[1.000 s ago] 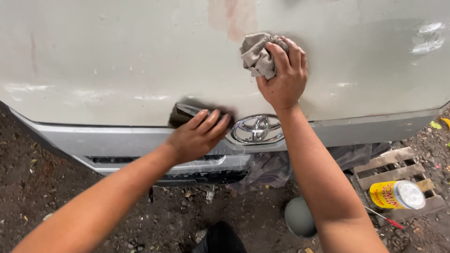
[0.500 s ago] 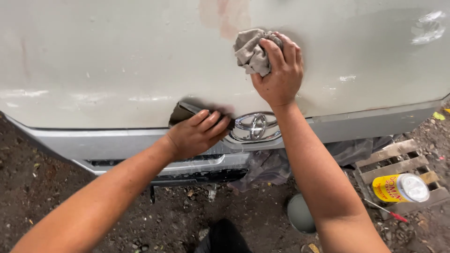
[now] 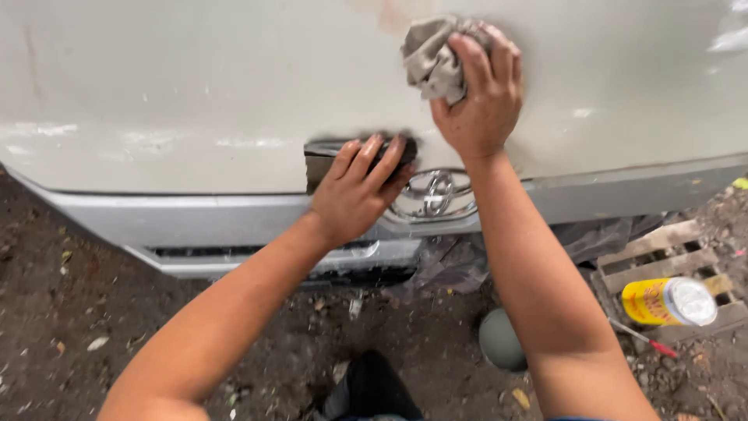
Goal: Sanding and wiping the hood of a white car during body work preparation.
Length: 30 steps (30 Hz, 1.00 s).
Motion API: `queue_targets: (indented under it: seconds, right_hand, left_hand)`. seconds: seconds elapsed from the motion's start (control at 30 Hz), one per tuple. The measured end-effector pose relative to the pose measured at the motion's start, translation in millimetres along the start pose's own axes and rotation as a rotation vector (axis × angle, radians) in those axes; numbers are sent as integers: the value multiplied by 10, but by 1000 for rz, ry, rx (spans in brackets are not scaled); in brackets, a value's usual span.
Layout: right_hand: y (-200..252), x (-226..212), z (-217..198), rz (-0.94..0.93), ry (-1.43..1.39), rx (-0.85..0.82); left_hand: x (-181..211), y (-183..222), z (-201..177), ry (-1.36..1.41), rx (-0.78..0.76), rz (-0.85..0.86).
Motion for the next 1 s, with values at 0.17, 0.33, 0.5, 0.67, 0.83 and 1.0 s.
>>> queue_targets:
  seconds: [0.17,0.33,0.5,0.67,0.83,1.0]
  right_hand:
    - [-89,-49,-31,28,-30,-19]
    - [-102,-74,-86,4,-6,-20]
    - [-76,-44,-52,11,-50,-16]
    - [-56,-73,-63,30,0,-49]
    - [-101,-52,-72,-15,-33,-31]
    - [-118,-104,-44,18,18,-35]
  left_hand:
    - [-233,69,34,-76,-125,112]
    - [12,-83,205,103,-64,-2]
    - [-207,135,34,-14,6,27]
    - [-78,128,-59,-87,7,-185]
    - [-262,324,113,-141,-141,173]
    - [-498,418,-98,-178,-182,155]
Point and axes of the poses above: each hand's wrist, its own y-axis away from the middle knuckle, its own z-axis out of the palm, x = y × z, the point moved 7 cm from there along -y, towards the middle knuckle, and after that the axes turned 6 degrees about -z, right-handed, at the moved point
